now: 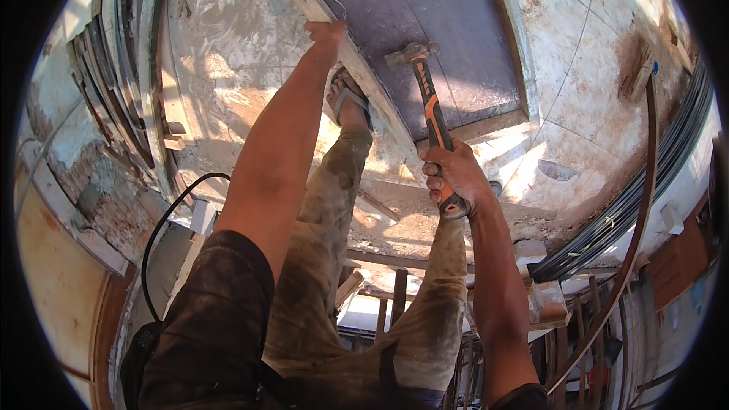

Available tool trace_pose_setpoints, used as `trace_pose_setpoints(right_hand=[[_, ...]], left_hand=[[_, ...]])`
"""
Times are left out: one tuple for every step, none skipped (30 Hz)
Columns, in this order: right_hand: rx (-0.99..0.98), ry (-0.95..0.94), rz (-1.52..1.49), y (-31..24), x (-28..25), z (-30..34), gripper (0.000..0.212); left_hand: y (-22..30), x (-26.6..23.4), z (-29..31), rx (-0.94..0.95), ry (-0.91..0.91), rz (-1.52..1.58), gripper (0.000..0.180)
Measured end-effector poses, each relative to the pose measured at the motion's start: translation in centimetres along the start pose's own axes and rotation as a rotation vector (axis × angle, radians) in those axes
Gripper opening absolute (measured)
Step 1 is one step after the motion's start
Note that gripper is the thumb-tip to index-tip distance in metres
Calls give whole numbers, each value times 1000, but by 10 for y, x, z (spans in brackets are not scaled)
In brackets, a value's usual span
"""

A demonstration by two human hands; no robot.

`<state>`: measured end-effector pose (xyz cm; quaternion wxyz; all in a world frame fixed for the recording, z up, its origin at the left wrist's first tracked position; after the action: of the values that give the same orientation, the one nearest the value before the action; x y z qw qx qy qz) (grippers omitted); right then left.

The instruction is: The person uses a pry bar to loosen and remove long concrete form pieces from a structure, then hammers a wooden frame onto a new location.

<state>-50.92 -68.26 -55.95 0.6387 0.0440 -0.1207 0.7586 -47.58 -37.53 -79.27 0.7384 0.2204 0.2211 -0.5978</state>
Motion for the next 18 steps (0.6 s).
trace_pose_setpoints(right_hand=[[-49,43,10,-4,2,2,19],[-88,102,16,-3,-1,6,19],[-155,146,55,-3,-5,1,17],[-184,144,66,-3,-8,-1,18],[-206,171,72,-1,-18,-3,18],[-235,194,80,-3,-24,-4,18],[-238,212,94,-4,-26,-6,18],[-246,199,112,-10,-14,-5,18],[-253,194,131,-13,-3,-5,18],[-229,184,150,-11,11,-6,18],[-202,178,170,-6,26,-10,18],[-297,175,297,19,28,-29,19],[-262,118,277,36,43,-40,18],[-229,50,260,37,62,-41,18],[-214,23,188,33,65,-39,18],[-199,-5,116,28,63,-34,18],[-176,-16,39,26,60,-29,18],[-177,16,12,32,54,-28,18]], left_hand=[[-1,-4,-11,28,-6,-3,99],[-7,-4,-21,22,-19,17,98],[-5,-8,-27,23,-25,42,97],[-6,-12,-33,25,-28,69,96],[-8,1,-22,21,-41,55,95],[-5,10,-6,23,-49,46,95],[-1,17,10,25,-58,36,95],[-1,7,9,30,-39,39,96],[-2,3,5,36,-29,42,97],[-3,1,2,42,-21,43,98],[-3,1,-2,41,-25,37,100],[0,7,-2,45,-39,27,101],[-2,10,-4,42,-45,15,103],[-6,6,-11,75,-48,30,101],[-10,1,-17,109,-50,45,100],[-13,-5,-23,142,-51,59,99],[-15,-3,-20,147,-74,66,96],[-15,0,-18,152,-95,73,93]])
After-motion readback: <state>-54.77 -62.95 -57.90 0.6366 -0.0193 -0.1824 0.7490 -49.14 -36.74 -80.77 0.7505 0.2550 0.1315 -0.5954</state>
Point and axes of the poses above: each hand's wrist, its own z-axis away from the middle knuckle, its own x-axis out of the palm, y = z × x, the point moved 3 cm from there along -z, towards the middle knuckle, and after that the axes turned 9 degrees about -x, right-handed, at the moved point
